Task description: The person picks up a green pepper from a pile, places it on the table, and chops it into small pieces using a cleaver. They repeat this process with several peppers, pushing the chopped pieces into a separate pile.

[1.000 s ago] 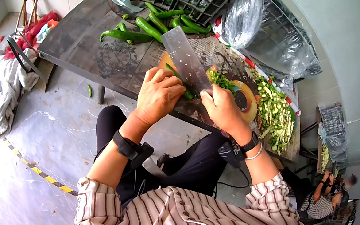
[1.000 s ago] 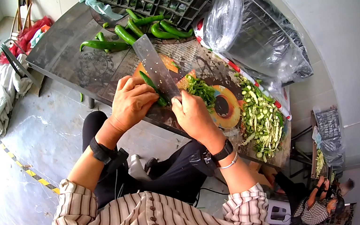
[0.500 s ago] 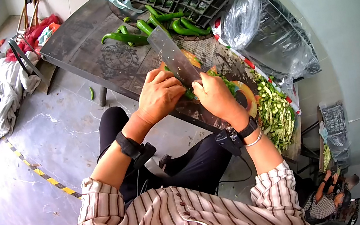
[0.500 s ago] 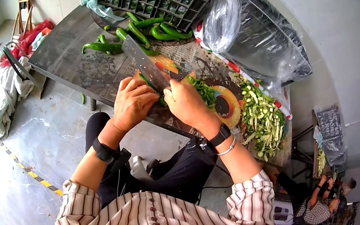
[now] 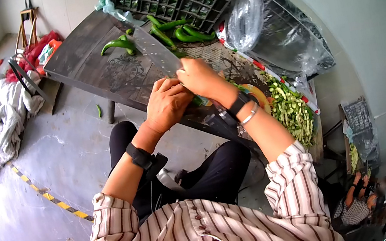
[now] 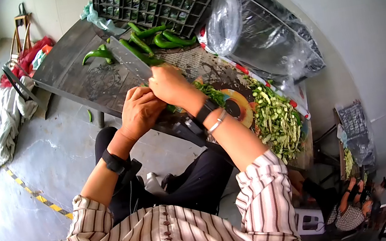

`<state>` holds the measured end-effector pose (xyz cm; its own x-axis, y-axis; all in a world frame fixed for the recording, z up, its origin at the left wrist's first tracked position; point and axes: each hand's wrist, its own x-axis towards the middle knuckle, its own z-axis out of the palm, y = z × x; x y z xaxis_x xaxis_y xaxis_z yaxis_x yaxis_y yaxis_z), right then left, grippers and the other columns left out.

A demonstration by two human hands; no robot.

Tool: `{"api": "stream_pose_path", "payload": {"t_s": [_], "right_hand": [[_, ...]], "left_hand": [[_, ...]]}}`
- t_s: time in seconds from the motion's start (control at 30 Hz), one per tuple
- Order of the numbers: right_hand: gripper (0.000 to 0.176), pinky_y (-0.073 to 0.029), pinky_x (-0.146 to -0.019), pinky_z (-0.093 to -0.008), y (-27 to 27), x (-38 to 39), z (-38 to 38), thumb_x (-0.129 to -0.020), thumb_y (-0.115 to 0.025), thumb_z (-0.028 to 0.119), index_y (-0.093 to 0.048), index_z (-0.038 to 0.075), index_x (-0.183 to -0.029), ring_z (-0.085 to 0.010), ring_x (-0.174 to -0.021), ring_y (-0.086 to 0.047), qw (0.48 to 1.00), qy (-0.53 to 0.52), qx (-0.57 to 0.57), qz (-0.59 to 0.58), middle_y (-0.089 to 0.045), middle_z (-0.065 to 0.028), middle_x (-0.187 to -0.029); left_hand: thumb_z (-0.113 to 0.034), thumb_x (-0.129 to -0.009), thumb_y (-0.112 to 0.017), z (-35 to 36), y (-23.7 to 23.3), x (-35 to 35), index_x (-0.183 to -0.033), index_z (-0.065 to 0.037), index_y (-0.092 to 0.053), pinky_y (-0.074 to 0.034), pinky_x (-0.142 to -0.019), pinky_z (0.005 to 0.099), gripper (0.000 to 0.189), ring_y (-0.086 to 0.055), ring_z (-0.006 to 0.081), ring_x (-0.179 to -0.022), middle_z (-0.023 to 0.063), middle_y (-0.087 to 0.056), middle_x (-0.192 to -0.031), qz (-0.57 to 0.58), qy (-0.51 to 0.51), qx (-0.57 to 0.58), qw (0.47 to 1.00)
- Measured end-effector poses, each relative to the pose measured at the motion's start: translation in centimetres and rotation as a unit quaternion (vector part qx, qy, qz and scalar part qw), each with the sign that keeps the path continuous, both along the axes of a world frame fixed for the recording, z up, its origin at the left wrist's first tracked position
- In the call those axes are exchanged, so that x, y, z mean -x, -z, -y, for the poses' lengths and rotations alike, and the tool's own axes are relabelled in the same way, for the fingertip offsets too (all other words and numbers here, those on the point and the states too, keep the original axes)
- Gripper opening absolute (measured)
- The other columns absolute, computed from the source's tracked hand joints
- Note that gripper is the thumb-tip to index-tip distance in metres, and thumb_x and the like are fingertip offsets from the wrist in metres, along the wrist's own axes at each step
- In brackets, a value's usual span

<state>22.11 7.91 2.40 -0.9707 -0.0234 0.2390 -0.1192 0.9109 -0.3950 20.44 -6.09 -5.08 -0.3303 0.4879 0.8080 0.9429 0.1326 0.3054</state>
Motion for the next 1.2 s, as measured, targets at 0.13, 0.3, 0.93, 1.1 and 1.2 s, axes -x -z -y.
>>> {"api": "stream_pose_path", "payload": {"t_s": [0.13, 0.3, 0.93, 1.1, 1.2], "right_hand": [[0.026, -0.050, -0.073, -0.0517, 0.6, 1.8, 0.0, -0.082, -0.055, 0.020, -0.060, -0.005, -0.083, -0.0470, -0.081, -0.061, 1.000, 0.024, -0.005, 0.004, -0.063, -0.0304, -0.083], [0.025, -0.050, -0.066, -0.0512, 0.7, 0.8, -0.6, -0.083, -0.054, 0.019, -0.059, -0.006, -0.081, -0.0463, -0.074, -0.062, 0.998, 0.025, -0.004, -0.059, -0.062, -0.0301, -0.077], [0.016, -0.039, -0.037, -0.0246, 0.1, -16.3, -2.9, -0.095, -0.052, 0.014, -0.049, 0.000, -0.088, -0.0087, -0.041, -0.048, 0.868, 0.172, 0.465, -0.019, -0.048, -0.0012, -0.061], [0.015, -0.039, -0.039, -0.0240, 0.8, -18.5, -1.9, -0.097, -0.051, 0.015, -0.047, 0.004, -0.088, -0.0085, -0.043, -0.046, 0.850, 0.173, 0.497, -0.015, -0.047, -0.0004, -0.061], [0.014, -0.039, -0.039, -0.0240, 1.3, -19.2, -1.6, -0.096, -0.051, 0.014, -0.048, 0.002, -0.089, -0.0083, -0.042, -0.047, 0.844, 0.182, 0.503, -0.014, -0.047, -0.0005, -0.061]], "left_hand": [[-0.016, -0.073, -0.067, 0.3, 0.1, 0.2, -0.084, -0.016, -0.069, -0.040, -0.091, 0.0361, 0.010, -0.055, 0.0194, -0.101, -0.0042, -0.064, -0.091, 0.007, 0.010, 0.013, 1.000], [-0.015, -0.073, -0.069, 0.2, -0.1, 0.1, -0.082, -0.014, -0.069, -0.041, -0.090, 0.0364, 0.009, -0.056, 0.0219, -0.101, -0.0028, -0.065, -0.093, -0.002, 0.008, 0.012, 1.000], [-0.004, -0.065, -0.059, 0.2, -2.8, 0.3, -0.119, -0.014, -0.062, -0.023, -0.109, 0.0542, 0.055, -0.047, 0.0264, -0.123, 0.0045, -0.060, -0.124, 0.067, 0.003, 0.121, 0.990], [-0.003, -0.066, -0.056, -0.4, -2.8, 1.0, -0.120, -0.014, -0.062, -0.015, -0.111, 0.0617, 0.055, -0.043, 0.0262, -0.128, 0.0035, -0.059, -0.125, 0.067, -0.017, 0.176, 0.982], [-0.001, -0.067, -0.055, -0.3, -3.3, 1.0, -0.119, -0.014, -0.062, -0.016, -0.110, 0.0617, 0.054, -0.043, 0.0268, -0.128, 0.0032, -0.059, -0.125, 0.076, 0.026, 0.198, 0.977]]}}
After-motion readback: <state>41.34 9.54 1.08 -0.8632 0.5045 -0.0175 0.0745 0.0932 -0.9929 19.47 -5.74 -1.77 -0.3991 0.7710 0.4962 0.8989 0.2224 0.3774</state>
